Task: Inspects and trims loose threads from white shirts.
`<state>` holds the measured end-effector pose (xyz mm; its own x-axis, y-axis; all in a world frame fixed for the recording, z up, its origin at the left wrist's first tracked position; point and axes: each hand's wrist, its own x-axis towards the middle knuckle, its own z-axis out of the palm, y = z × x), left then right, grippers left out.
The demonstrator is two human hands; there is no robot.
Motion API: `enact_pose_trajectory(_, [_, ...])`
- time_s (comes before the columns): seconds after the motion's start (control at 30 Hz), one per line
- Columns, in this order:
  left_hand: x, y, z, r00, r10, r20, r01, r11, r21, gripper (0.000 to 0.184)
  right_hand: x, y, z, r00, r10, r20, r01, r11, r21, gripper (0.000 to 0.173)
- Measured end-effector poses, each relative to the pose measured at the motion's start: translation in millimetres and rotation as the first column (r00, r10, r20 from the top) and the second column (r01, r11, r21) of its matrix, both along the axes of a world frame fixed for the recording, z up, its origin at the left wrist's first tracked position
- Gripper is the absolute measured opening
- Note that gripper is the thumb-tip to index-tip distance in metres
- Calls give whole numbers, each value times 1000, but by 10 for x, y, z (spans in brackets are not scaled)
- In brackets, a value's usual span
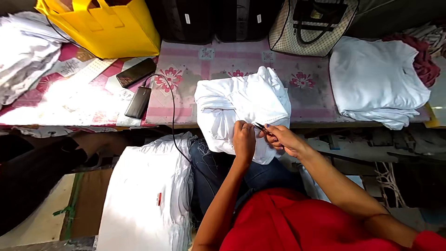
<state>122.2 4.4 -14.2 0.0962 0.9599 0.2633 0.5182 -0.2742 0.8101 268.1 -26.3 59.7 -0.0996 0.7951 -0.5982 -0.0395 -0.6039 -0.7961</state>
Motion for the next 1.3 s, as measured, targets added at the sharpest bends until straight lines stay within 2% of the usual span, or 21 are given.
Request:
enact_pose_trajectory(0.13, [4, -20, -95, 997, 44, 63, -42, 999, -29, 7, 22, -2, -94, 1000, 9, 23, -8, 999, -34, 40])
enact_pose_trajectory(0.27, [-41, -43, -47, 991, 37, 128, -19, 990, -141, 10, 10, 12, -106, 999, 21, 33, -19, 999, -45, 40])
enact_pose_trajectory(0.43, [-40, -69, -75, 972, 48, 230, -19, 992, -128, 9, -48, 38, -62, 998, 40, 39, -37, 997, -67, 37])
enact_pose_trajectory(0.63, [-49, -83, -97, 959, 49, 281, -15, 992, -122, 10, -127, 68, -91, 998, -20, 57, 22, 999, -37, 33])
enact_pose_trajectory(0.77, [-79, -97, -94, 960, 40, 276, -7, 993, -119, 10, -145, 36, -101, 995, -62, 75, 63, 998, -19, 34])
enact_pose_trajectory(0.87, [-163, -142, 31, 980, 20, 198, 15, 985, -174, 12, -121, 9, -54, 996, -57, 73, 59, 998, -21, 36])
enact_pose_trajectory(1.03, [-107, -99, 54, 998, 3, 70, 3, 996, -84, 19, -145, 40, -42, 995, -51, 82, 50, 999, 18, 33])
enact_pose_trajectory(1.07, [-76, -71, 31, 999, -5, 52, 9, 997, -71, 16, -147, 51, -47, 995, -59, 82, 57, 998, 21, 33])
enact_pose_trajectory(1.17, [-29, -10, -38, 998, -1, 55, 3, 999, -38, 8, -129, 68, -51, 995, -58, 80, 57, 998, 14, 35])
enact_pose_trajectory(1.3, [-61, -5, -48, 993, 13, 120, 6, 988, -156, 9, -62, 50, -86, 999, -15, 47, 15, 1000, -1, 38])
